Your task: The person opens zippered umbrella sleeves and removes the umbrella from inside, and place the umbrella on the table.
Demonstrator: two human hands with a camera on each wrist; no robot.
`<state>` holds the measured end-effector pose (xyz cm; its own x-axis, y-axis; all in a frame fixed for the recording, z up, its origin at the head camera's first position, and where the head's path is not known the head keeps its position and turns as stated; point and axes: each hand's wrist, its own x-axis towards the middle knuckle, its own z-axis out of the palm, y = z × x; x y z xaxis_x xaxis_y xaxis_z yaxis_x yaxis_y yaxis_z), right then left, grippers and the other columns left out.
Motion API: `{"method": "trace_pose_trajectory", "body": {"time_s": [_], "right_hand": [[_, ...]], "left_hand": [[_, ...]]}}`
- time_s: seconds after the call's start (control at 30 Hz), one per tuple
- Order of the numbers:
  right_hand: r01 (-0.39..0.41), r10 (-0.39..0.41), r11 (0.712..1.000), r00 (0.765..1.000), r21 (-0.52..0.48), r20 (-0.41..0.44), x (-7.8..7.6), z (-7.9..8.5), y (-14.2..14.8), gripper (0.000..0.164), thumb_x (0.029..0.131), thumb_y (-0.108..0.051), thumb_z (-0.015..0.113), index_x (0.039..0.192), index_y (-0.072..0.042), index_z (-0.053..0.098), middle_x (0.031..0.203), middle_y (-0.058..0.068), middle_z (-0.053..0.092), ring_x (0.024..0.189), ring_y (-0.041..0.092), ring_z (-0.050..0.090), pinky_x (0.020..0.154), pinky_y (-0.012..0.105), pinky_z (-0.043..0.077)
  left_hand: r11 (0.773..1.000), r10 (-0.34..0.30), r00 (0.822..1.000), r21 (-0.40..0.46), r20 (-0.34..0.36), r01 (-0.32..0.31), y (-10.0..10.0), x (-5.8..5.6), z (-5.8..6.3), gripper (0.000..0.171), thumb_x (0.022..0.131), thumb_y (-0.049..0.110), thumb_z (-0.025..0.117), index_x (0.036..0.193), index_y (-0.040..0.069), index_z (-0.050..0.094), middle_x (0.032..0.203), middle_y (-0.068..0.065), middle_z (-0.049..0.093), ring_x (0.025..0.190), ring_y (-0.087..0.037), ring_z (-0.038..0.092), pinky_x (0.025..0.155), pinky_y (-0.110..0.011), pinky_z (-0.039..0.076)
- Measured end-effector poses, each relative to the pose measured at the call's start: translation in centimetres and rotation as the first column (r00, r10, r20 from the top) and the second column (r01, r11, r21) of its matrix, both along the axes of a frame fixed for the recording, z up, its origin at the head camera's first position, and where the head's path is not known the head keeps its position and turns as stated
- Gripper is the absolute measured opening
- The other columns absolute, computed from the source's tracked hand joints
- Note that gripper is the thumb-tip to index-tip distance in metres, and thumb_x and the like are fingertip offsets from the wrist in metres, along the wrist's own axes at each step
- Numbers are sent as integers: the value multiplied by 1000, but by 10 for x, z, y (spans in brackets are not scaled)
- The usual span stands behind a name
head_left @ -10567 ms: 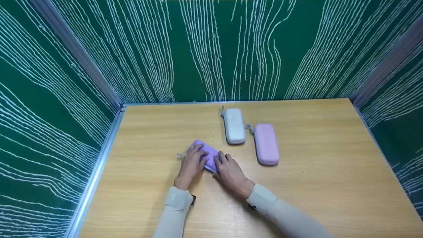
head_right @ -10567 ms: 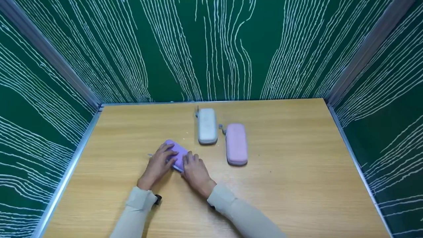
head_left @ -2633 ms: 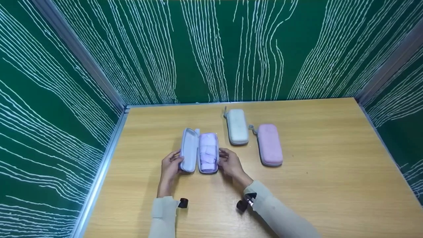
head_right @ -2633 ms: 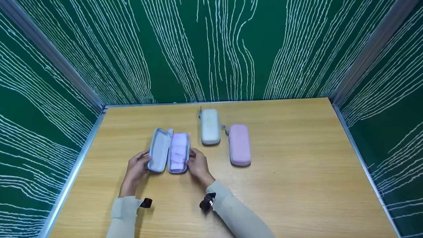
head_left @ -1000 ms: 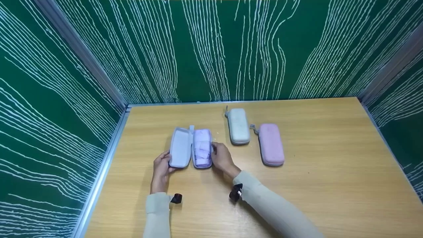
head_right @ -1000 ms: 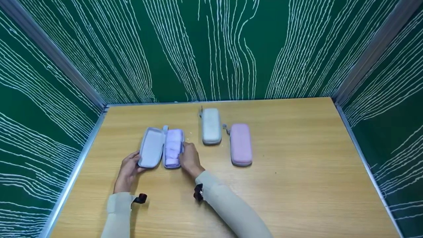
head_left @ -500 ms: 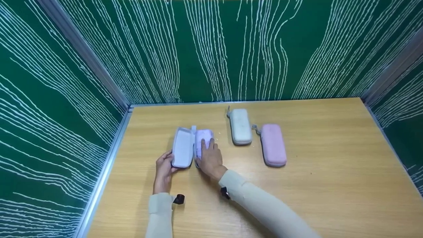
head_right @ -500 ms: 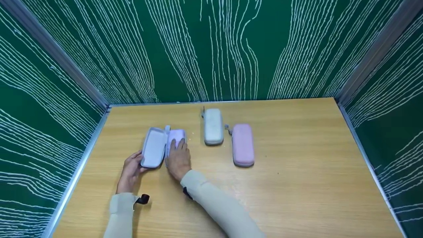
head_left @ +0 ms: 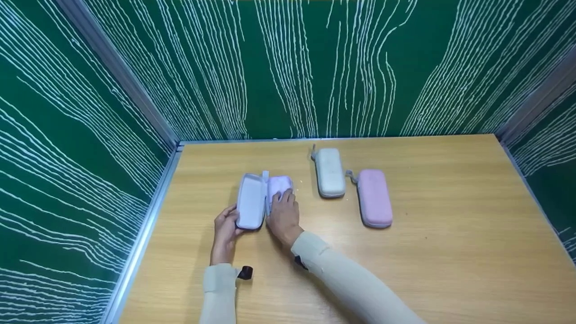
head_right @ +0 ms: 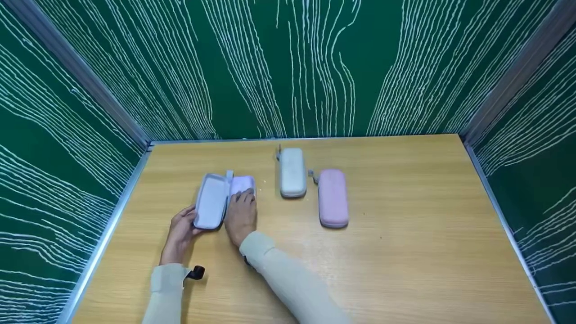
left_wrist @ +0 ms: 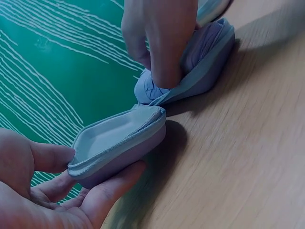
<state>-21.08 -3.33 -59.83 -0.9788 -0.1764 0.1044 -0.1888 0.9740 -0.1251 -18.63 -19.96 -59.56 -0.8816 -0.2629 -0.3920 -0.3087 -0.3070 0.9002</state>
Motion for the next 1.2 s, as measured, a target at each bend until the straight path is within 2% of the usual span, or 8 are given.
{"method": "trace_pose_trajectory", "body": {"time_s": [0.2,0.4,0.53,0.67,0.87,1.0,1.1,1.2], "right_hand": [[33,-33,999,997,1,-63,0,-4,-6,51,100,-25,67,139,7,59,138,36,55,121,41,60,83,37,63],[51,-48,995,998,90,-37,0,-3,-13,44,107,-21,57,142,6,58,141,35,55,124,40,60,81,32,64],[70,-65,992,997,103,-51,0,-3,-16,39,109,-17,52,140,5,59,139,33,56,123,39,60,78,30,64],[97,-93,995,988,23,-120,-1,-5,-17,30,106,-10,54,131,6,62,133,34,57,113,39,62,70,31,64],[98,-109,992,984,-80,-143,-2,-5,-19,24,104,-4,56,124,8,62,130,37,56,102,42,66,66,35,64],[89,-85,996,988,29,-126,-2,-4,-18,29,105,-7,55,130,7,61,132,36,57,101,40,70,75,38,65],[78,-52,987,982,141,-182,-1,-5,-17,33,104,-10,56,133,4,62,129,33,61,107,37,70,82,39,63],[74,-42,990,969,122,-244,-2,-6,-15,34,100,-12,61,132,2,63,123,32,64,101,35,72,77,37,63]], "left_hand": [[1000,1,1000,-22,2,-1,2,1,-1,44,108,1,45,151,-8,48,143,-30,55,104,-29,68,80,-38,64],[1000,1,1000,-26,-10,-2,1,2,-1,44,107,1,46,150,-8,48,145,-31,54,109,-32,68,85,-43,64],[999,4,1000,-36,-18,-4,1,2,0,45,106,0,47,150,-8,49,144,-30,55,101,-28,70,77,-37,64],[997,-4,1000,-72,-12,4,2,2,1,44,105,-1,49,149,-8,51,142,-31,58,97,-24,70,71,-32,63],[995,-4,1000,-103,4,5,3,1,1,44,106,0,49,150,-8,51,146,-32,55,111,-33,66,84,-43,63],[996,-4,1000,-86,-2,4,4,1,0,44,106,-1,48,150,-7,51,146,-32,55,112,-34,67,87,-46,63],[998,-2,1000,-66,-11,1,5,1,-1,43,106,-2,47,149,-8,51,145,-32,55,112,-35,67,89,-49,63],[998,4,1000,-56,-12,-4,4,2,-1,43,107,-2,47,149,-8,51,144,-31,55,111,-35,68,89,-49,63]]}}
